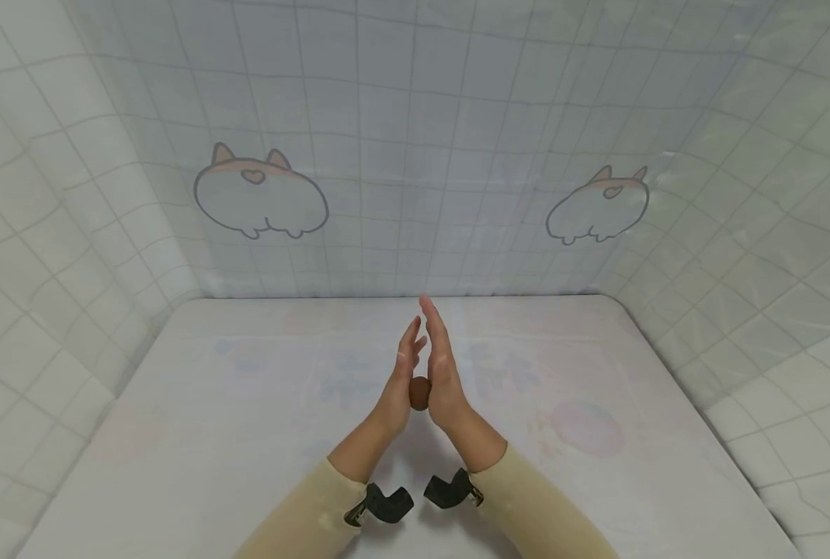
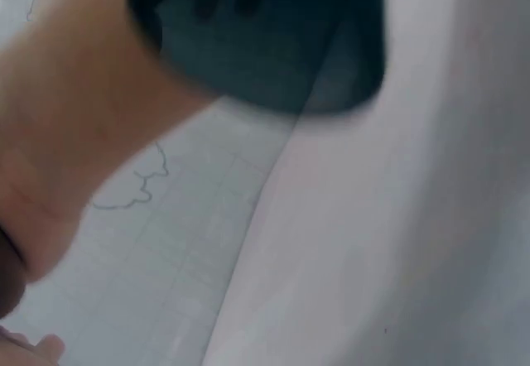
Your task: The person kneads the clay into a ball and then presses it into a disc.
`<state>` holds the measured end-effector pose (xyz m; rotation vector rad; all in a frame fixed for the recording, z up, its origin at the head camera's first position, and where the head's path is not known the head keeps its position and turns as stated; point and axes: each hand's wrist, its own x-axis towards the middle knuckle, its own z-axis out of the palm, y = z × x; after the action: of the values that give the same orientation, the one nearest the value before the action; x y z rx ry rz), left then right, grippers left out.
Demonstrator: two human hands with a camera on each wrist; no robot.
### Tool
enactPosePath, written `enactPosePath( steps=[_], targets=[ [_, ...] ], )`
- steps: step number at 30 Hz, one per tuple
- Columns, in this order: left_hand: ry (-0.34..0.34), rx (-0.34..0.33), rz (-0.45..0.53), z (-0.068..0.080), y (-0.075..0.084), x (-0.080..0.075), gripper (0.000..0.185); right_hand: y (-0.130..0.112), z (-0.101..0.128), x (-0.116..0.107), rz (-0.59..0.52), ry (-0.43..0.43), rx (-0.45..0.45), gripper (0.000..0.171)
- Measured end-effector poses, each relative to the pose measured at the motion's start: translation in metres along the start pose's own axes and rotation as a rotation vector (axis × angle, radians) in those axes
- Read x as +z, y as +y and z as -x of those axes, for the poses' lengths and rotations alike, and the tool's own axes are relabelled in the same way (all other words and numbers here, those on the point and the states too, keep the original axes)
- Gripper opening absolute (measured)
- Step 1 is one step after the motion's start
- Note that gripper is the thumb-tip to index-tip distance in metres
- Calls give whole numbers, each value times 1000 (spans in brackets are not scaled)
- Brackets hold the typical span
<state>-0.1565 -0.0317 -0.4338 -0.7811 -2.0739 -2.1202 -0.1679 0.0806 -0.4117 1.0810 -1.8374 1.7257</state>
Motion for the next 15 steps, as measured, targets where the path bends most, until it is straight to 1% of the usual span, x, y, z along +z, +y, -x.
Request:
enactPosePath(
  steps=[4,7,11,15],
  targets=[
    [2,48,22,2,2,3,85,7,0,-3,17,-36,116,89],
    [19,88,53,2,6,4,85,13,2,-4,20,-94,180,91],
    [57,136,103,2,13,2,85,19,6,-3,40,-176,193,87],
    [132,189,137,-1,21,-1,87,22,8,-2,89,-220,175,86]
  ],
)
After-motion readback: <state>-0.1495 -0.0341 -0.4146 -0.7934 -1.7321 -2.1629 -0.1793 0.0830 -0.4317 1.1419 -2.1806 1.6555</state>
